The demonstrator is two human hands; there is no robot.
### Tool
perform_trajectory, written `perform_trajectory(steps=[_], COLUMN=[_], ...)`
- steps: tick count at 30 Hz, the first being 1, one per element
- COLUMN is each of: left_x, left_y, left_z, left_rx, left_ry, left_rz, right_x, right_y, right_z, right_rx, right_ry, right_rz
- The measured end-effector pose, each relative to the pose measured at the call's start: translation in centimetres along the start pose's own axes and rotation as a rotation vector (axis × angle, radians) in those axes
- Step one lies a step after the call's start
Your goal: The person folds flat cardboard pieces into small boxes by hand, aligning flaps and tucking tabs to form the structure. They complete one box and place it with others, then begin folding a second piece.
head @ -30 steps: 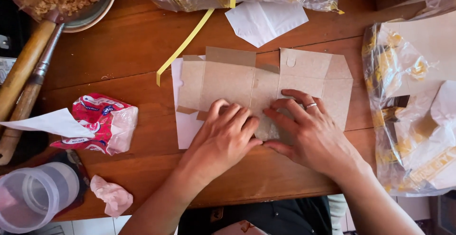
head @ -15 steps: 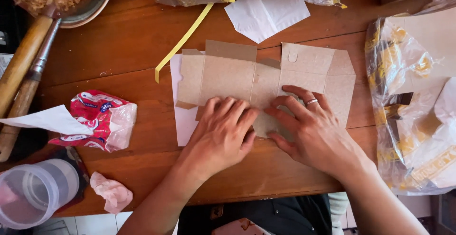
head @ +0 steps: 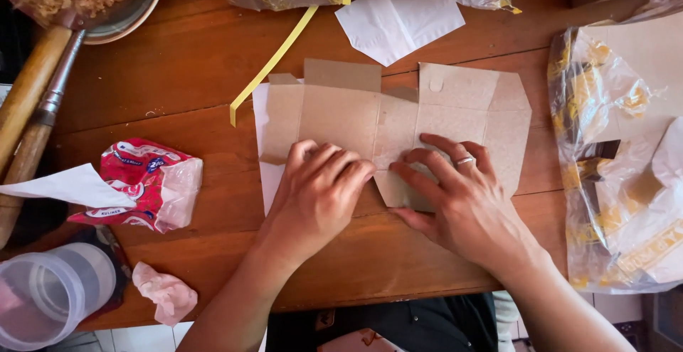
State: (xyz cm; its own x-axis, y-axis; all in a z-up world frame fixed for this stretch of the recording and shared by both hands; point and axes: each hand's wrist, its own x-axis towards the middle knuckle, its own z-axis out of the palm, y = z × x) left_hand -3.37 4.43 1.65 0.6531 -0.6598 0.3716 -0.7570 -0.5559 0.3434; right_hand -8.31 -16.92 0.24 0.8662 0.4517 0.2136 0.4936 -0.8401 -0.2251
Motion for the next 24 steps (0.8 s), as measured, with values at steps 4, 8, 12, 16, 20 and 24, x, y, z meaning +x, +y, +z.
perform_trajectory(steps=[4,8,12,16,20,24], left_x=[0.0,-0.1,0.0,-0.3,-0.2,-0.3], left_y=[-0.2,-0.3,-0.4,-0.2,0.6,2.2], left_z=[0.2,0.5,0.8,0.7,0.9,1.5], left_rx=[-0.023,-0.035,-0.031,-0.034,0.100,0.160], left_ry=[-0.043,-0.068,-0.050,-0.059,-0.050,-0.040], left_rz=[-0.004,0.003,0.011,-0.008,0.022,-0.014], right_x=[0.1,0.6,1.3,3.3,4.8,4.9], right_y=[-0.1,0.1,1.1,2.0,2.4,2.5], right_z=[0.1,0.2,1.9,1.0,0.5,0.4], right_rx=[0.048,-0.016,0.046,0.311,0.162,0.030], right_ry=[0.061,-0.011,-0.071,-0.311,-0.466,-0.474], right_rz=[-0.026,-0.024,0.085,0.257,0.550,0.551])
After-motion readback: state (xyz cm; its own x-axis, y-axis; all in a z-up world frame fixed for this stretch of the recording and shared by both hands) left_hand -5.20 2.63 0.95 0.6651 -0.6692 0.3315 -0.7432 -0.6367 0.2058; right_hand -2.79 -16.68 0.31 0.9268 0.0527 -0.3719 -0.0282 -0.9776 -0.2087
